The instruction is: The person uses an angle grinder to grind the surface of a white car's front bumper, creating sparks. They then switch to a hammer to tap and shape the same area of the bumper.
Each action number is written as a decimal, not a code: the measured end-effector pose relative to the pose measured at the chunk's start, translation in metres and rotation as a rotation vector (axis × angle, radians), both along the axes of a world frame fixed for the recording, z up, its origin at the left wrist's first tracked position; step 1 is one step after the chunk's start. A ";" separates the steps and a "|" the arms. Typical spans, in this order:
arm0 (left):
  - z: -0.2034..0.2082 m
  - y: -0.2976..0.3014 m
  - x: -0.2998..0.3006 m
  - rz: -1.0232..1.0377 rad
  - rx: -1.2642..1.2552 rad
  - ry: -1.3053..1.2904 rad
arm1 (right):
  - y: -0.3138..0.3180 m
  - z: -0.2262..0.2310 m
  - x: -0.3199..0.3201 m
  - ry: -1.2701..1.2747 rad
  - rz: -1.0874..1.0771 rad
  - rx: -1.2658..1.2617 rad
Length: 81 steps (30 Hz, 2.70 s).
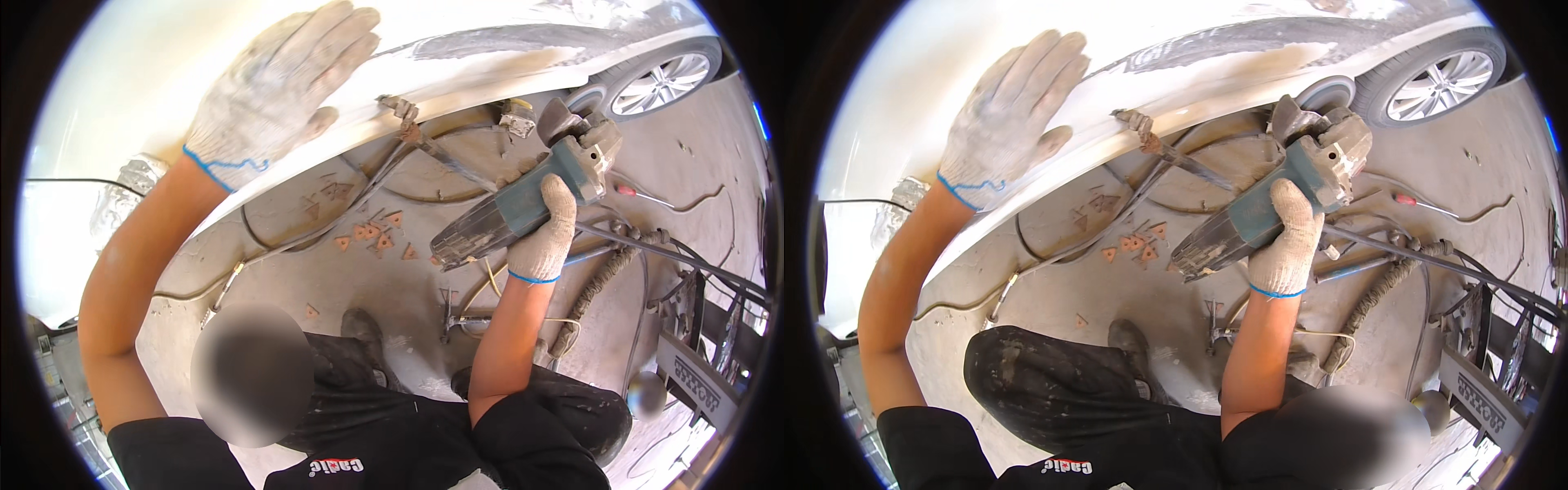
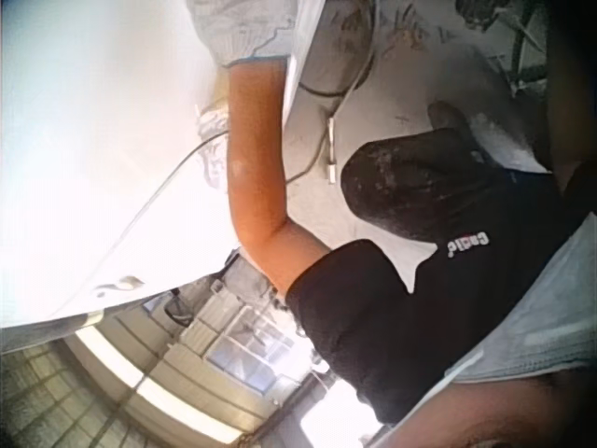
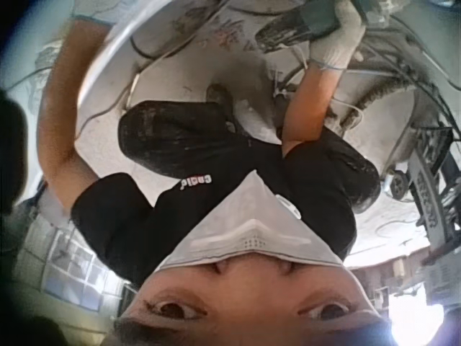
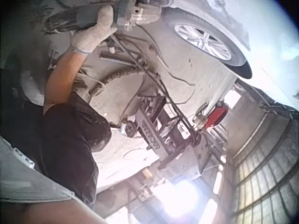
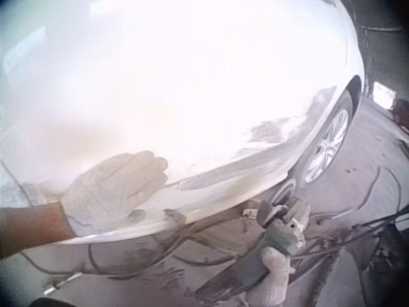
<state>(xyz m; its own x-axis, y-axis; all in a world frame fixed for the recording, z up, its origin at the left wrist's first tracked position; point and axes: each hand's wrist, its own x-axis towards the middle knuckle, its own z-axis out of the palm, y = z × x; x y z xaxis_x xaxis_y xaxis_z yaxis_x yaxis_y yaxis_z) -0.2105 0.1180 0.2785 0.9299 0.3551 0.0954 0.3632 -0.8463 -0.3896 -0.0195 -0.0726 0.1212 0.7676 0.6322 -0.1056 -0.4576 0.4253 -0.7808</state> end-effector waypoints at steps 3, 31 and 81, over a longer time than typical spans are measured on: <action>-0.020 0.009 -0.060 -0.125 0.299 -0.092 | 0.006 -0.005 -0.002 0.036 0.014 -0.011; -0.047 0.029 0.001 -0.262 0.493 -0.423 | 0.019 -0.001 -0.022 -0.016 0.063 0.038; 0.026 0.009 -0.028 -0.063 0.504 -0.178 | -0.007 -0.004 0.002 0.050 -0.006 0.014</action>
<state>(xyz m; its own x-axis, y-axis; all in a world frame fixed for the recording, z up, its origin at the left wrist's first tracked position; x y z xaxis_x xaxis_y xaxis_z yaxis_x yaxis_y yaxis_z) -0.2387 0.1273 0.3046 0.9020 0.1691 0.3974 0.4152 -0.5927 -0.6902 -0.0173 -0.0797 0.1171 0.7654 0.6291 -0.1355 -0.4934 0.4386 -0.7511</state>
